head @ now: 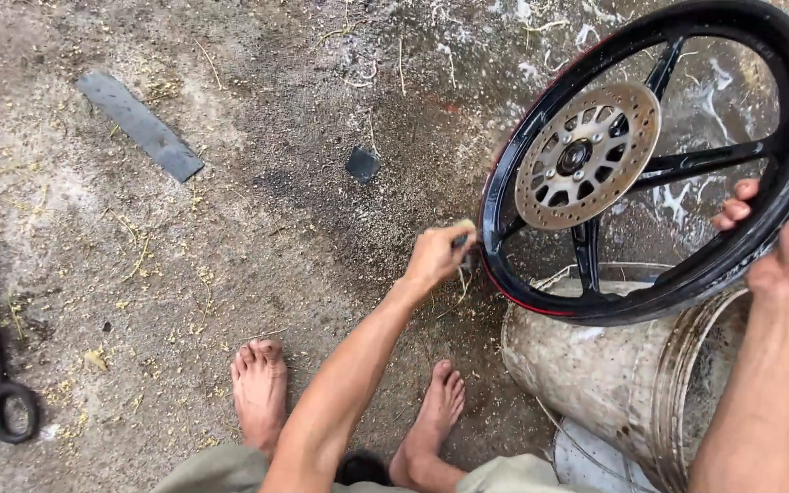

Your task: Washing and cleaning a motorcycle wheel rim using a brush, water, and an abrasive pad.

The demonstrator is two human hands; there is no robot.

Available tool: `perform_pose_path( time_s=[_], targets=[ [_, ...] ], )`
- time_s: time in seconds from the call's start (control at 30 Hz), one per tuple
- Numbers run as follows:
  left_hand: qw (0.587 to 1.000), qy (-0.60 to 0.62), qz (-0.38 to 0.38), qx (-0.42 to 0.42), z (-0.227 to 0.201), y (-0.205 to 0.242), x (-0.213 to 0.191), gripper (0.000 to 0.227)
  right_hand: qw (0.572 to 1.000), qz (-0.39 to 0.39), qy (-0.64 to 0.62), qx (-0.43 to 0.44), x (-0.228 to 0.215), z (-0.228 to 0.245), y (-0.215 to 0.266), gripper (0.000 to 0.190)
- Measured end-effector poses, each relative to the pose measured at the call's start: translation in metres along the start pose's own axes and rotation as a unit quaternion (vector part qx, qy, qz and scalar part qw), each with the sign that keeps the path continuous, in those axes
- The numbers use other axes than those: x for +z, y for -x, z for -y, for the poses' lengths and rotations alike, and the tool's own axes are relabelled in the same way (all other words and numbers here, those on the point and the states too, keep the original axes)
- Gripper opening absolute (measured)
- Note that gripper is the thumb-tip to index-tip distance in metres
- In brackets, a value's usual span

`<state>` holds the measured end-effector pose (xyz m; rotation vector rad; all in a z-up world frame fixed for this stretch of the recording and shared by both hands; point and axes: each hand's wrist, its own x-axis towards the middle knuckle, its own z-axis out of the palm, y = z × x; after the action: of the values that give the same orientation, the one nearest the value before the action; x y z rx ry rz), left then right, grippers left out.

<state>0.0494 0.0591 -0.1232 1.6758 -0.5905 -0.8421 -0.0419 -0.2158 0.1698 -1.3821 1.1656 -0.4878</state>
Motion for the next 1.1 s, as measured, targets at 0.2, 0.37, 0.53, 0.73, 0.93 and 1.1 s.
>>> perform_pose_path(
  time_s=[0.2, 0.37, 0.53, 0.73, 0.93, 1.1],
  targets=[
    [0.984, 0.074, -0.086, 0.136, -0.025, -0.021, 0.023, 0.026, 0.998, 0.032, -0.047, 0.038, -0.102, -0.026, -0.114, 0.053],
    [0.972, 0.234, -0.009, -0.031, -0.055, -0.036, 0.01, 0.032, 0.996, 0.05, -0.072, 0.031, -0.136, -0.034, -0.15, 0.038],
    [0.949, 0.292, 0.019, -0.121, -0.087, -0.065, -0.016, 0.028, 0.987, 0.109, -0.112, 0.047, -0.205, -0.075, -0.181, 0.023],
    [0.964, 0.122, 0.072, -0.224, -0.091, -0.095, -0.036, 0.009, 0.962, 0.145, -0.224, 0.053, -0.242, -0.096, -0.204, 0.011],
    [0.813, 0.541, -0.09, -0.197, -0.057, -0.103, 0.042, 0.023, 0.927, 0.185, -0.32, 0.068, -0.248, -0.096, -0.23, 0.01],
    [0.855, 0.463, -0.084, -0.218, -0.079, -0.1, 0.012, 0.015, 0.964, 0.1, -0.24, 0.062, -0.222, -0.081, -0.198, 0.005]
  ],
)
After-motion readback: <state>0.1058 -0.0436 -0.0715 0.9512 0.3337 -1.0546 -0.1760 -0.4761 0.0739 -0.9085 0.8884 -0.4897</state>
